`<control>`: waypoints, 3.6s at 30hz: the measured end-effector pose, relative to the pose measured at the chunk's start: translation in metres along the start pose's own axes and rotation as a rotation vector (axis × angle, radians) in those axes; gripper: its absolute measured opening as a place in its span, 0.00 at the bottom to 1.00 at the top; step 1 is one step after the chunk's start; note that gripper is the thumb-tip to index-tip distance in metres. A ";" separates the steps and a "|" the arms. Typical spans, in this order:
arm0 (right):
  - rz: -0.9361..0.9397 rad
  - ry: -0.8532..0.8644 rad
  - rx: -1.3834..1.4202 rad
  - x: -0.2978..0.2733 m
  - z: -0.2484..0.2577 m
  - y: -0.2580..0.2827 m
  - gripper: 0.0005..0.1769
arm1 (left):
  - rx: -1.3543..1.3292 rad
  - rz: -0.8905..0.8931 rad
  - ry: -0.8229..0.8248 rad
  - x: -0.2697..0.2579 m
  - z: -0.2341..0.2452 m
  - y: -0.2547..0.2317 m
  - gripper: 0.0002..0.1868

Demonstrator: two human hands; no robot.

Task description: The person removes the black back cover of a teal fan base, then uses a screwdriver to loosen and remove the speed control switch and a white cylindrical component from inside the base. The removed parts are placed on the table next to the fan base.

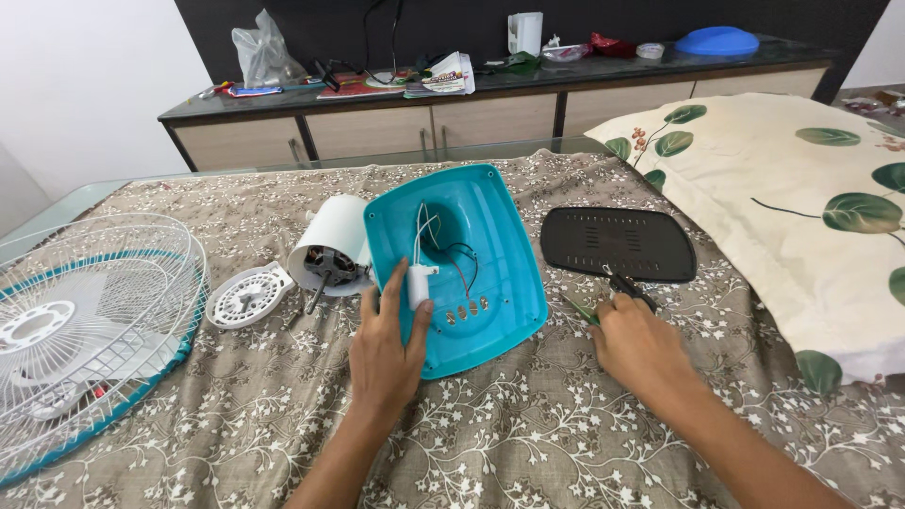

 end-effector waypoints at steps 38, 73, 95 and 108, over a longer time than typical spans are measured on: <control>0.207 -0.145 0.491 -0.023 0.093 0.162 0.14 | -0.217 -0.031 0.016 0.003 0.000 0.003 0.33; 0.164 0.015 0.617 -0.022 0.089 0.161 0.14 | -0.222 0.018 0.054 0.003 -0.003 0.007 0.34; 0.194 0.009 0.287 0.018 0.111 0.173 0.11 | -0.301 -0.090 -0.017 0.006 -0.003 0.005 0.30; 0.402 -0.101 -0.105 0.002 0.111 0.201 0.02 | -0.317 -0.115 0.010 0.007 -0.005 0.006 0.30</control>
Point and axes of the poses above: each hand's wrist, its own x-axis towards the middle knuckle, its own z-axis out of the back of the hand, y = z × x, the point moved 10 cm from there along x, towards the middle knuckle, and after that the axes turned 13 degrees about y, right-handed, at the moved point
